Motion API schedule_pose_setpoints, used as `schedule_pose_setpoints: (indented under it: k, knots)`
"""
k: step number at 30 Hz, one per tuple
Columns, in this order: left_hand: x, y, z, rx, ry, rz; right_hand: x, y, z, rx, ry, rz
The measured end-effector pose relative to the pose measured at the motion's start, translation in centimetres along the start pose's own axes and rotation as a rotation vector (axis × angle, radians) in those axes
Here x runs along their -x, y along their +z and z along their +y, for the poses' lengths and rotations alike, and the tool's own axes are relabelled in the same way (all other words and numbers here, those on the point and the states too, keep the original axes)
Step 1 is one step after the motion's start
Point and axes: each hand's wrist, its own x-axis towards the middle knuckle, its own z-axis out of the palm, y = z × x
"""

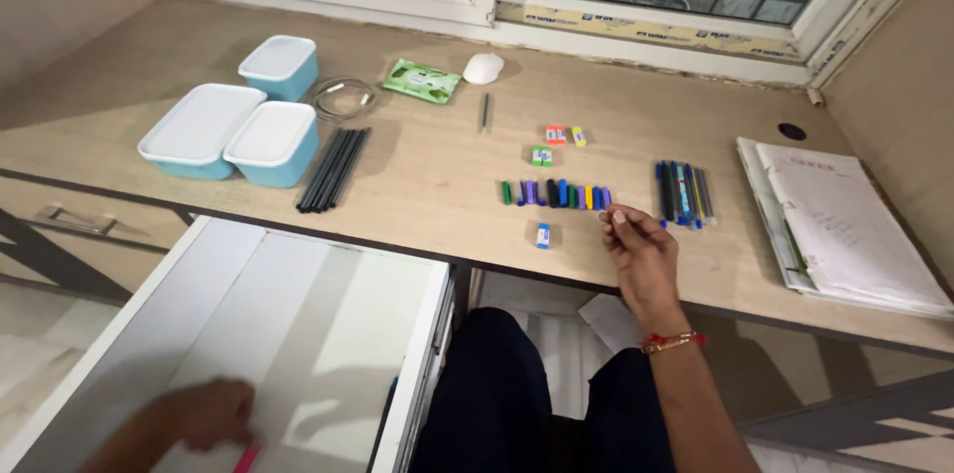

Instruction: The person organizes various stationery items on a desk by picking up erasers and placing them into a small blue container, then closes the container with its lid and places it back on the desk before opening a drawer to move items around.

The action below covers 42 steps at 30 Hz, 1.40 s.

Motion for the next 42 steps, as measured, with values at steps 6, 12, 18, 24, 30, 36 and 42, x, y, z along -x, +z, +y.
schedule_pose_setpoints:
  k: [6, 12, 18, 24, 30, 36, 42]
  knots:
    - [-1.2, 3.8, -1.3, -0.400, 0.130, 0.185, 0.1, 0.0, -0.3, -0.008, 0.036, -0.009]
    - [-3.2, 4.1, 0.8, -0.396, 0.128, 0.227, 0.0, -0.1, -0.1, -0.016, 0.019, -0.016]
    - [4.4, -4.3, 9.0, 0.060, 0.249, 0.172, 0.1, 0.0, -0.3, 0.000, 0.031, -0.019]
    - [7.5, -9.9, 18.8, 0.741, 0.807, 0.303, 0.3, 0.2, -0.2, 0.036, 0.019, -0.012]
    - [5.6, -9.8, 26.8, 1.233, 1.125, 0.000, 0.0, 0.2, 0.1, 0.068, 0.008, -0.034]
    - [3.9, -9.3, 31.1, 1.360, 1.166, -0.128, 0.4, 0.5, -0.2, 0.126, 0.039, -0.003]
    - [1.2, -9.0, 34.4, 1.425, 1.047, -0.066, 0.6, 1.1, -0.3, 0.171, -0.023, -0.067]
